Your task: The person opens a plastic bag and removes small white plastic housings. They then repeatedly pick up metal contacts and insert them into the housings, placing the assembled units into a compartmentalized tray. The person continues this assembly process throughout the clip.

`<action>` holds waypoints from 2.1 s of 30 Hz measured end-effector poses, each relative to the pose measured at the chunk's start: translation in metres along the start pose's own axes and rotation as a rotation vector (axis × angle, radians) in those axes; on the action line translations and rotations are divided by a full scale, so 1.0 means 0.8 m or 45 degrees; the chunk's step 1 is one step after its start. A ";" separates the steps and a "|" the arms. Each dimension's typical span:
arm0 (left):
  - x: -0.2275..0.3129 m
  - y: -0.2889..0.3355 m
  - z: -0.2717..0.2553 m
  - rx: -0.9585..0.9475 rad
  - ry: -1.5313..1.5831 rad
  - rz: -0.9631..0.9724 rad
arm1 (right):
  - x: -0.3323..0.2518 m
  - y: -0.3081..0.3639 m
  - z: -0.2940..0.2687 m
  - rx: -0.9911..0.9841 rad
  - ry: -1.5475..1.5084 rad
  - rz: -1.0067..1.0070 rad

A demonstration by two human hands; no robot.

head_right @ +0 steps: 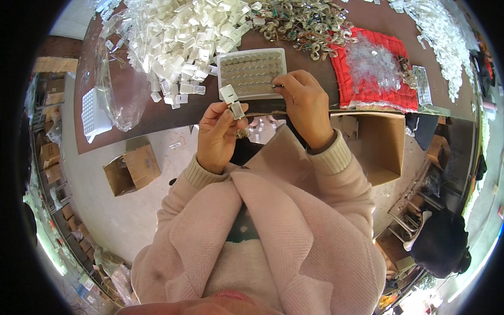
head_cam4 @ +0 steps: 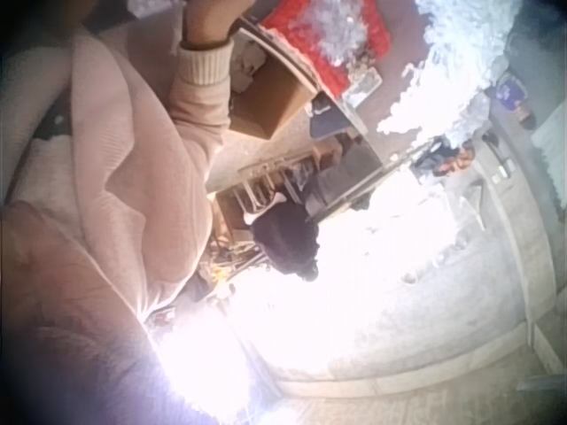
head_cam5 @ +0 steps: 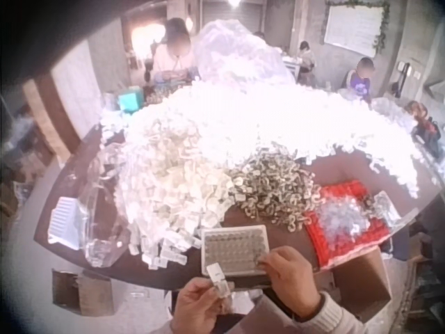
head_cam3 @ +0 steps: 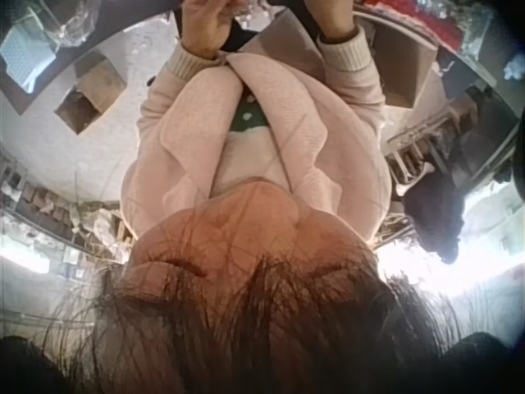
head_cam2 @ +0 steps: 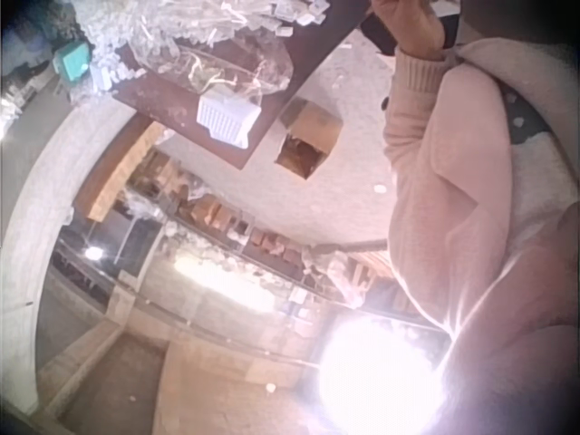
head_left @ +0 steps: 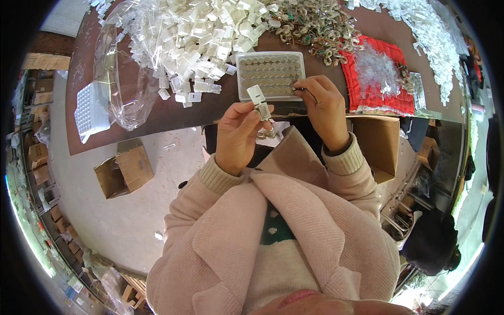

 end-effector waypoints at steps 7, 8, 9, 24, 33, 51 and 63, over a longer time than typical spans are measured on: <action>-0.007 -0.004 0.018 -0.023 0.002 0.009 | -0.055 0.008 -0.014 0.047 -0.291 -0.148; -0.008 -0.003 0.020 -0.023 -0.006 0.030 | -0.061 0.012 -0.014 -0.006 -0.309 -0.143; -0.007 -0.002 0.021 -0.023 -0.014 0.054 | -0.065 0.013 -0.015 0.025 -0.301 -0.190; -0.006 0.018 0.018 0.051 -0.008 -0.038 | -0.074 0.026 0.001 0.215 -0.258 -0.447; -0.013 0.008 0.004 0.155 0.004 0.003 | -0.042 0.023 0.006 0.210 -0.044 -0.285; -0.004 0.005 0.011 0.072 -0.028 -0.067 | -0.070 0.014 0.011 0.143 -0.236 -0.248; 0.001 0.016 0.004 0.213 -0.014 -0.076 | -0.083 0.034 0.005 0.021 -0.296 -0.324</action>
Point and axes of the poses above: each hand's wrist, its own y-axis away from the middle knuckle, its own z-axis out of the palm, x = y × z, the point moved 2 cm from there along -y, towards the middle knuckle, and after that the axes turned 6 degrees about x, right-handed, at the moved point
